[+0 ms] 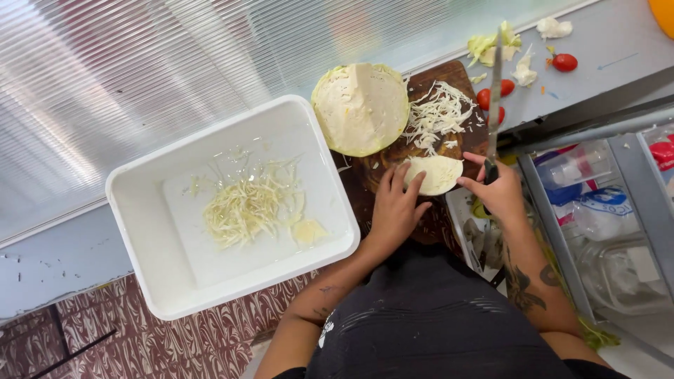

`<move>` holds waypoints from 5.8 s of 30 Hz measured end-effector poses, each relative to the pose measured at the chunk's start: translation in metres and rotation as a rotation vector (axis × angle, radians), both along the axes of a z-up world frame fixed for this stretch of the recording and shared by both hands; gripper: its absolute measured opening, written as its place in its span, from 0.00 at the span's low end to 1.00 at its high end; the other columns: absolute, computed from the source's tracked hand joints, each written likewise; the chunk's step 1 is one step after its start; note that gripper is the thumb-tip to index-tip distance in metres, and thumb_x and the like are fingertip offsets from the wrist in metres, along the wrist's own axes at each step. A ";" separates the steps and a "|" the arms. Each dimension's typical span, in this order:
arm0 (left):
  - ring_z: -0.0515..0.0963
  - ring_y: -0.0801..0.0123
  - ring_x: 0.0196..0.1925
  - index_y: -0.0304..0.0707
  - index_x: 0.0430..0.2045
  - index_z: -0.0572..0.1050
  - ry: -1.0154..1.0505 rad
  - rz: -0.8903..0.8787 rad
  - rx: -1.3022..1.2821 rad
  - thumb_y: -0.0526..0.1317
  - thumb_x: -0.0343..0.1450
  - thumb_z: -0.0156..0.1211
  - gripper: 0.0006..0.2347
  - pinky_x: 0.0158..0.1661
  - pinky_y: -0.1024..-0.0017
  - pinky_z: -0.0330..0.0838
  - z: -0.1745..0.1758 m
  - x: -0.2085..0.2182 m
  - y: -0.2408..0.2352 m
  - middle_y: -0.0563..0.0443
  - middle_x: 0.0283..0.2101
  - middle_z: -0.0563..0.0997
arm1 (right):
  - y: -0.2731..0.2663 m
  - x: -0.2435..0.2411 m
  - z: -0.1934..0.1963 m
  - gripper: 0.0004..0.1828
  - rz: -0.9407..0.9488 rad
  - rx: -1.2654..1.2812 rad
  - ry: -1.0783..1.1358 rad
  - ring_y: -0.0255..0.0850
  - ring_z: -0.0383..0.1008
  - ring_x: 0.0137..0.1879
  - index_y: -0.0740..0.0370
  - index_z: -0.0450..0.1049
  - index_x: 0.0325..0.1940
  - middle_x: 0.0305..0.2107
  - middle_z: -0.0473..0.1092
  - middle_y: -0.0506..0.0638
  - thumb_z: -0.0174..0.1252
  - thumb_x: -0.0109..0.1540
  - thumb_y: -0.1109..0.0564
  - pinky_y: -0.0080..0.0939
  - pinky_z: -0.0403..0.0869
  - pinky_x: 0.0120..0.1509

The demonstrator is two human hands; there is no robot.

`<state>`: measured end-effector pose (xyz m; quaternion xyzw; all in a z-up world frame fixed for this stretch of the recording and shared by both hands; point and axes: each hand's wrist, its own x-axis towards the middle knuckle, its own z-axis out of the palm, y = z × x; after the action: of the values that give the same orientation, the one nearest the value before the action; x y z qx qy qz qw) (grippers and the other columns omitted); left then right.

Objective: The person slices a wedge of cabbage into thin strips on a wooden cutting board using a knife. They then transfer the shredded cabbage into a white plastic container. Later, the person holds a cup containing a green liquid and a spoon, and briefly picks up cherry tomatoes and cabbage leaves from the counter.

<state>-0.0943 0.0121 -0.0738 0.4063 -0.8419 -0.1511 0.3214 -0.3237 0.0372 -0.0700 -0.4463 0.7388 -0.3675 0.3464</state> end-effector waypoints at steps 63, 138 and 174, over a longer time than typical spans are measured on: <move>0.52 0.41 0.77 0.48 0.64 0.56 0.293 0.084 0.238 0.49 0.65 0.71 0.35 0.72 0.40 0.53 -0.037 -0.051 -0.017 0.45 0.69 0.54 | 0.108 -0.025 0.039 0.42 0.669 0.561 0.670 0.47 0.76 0.28 0.27 0.32 0.82 0.35 0.67 0.42 0.44 0.67 0.43 0.48 0.72 0.32; 0.54 0.48 0.77 0.49 0.69 0.55 0.362 -0.025 0.355 0.40 0.68 0.72 0.36 0.71 0.50 0.60 -0.053 -0.061 -0.024 0.40 0.73 0.50 | 0.041 -0.009 0.069 0.40 0.713 0.604 0.559 0.58 0.79 0.35 0.27 0.32 0.82 0.34 0.69 0.50 0.40 0.67 0.45 0.58 0.77 0.40; 0.55 0.48 0.75 0.46 0.65 0.58 0.355 0.055 0.271 0.43 0.67 0.73 0.33 0.71 0.47 0.57 -0.071 -0.069 -0.026 0.42 0.70 0.51 | 0.062 -0.029 0.048 0.40 0.737 0.655 0.507 0.52 0.78 0.32 0.26 0.30 0.81 0.33 0.69 0.47 0.38 0.68 0.42 0.51 0.76 0.38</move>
<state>-0.1636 -0.0135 -0.1447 0.4357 -0.7327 -0.3230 0.4111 -0.3522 0.0988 -0.0221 -0.6188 0.6695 0.1459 0.3842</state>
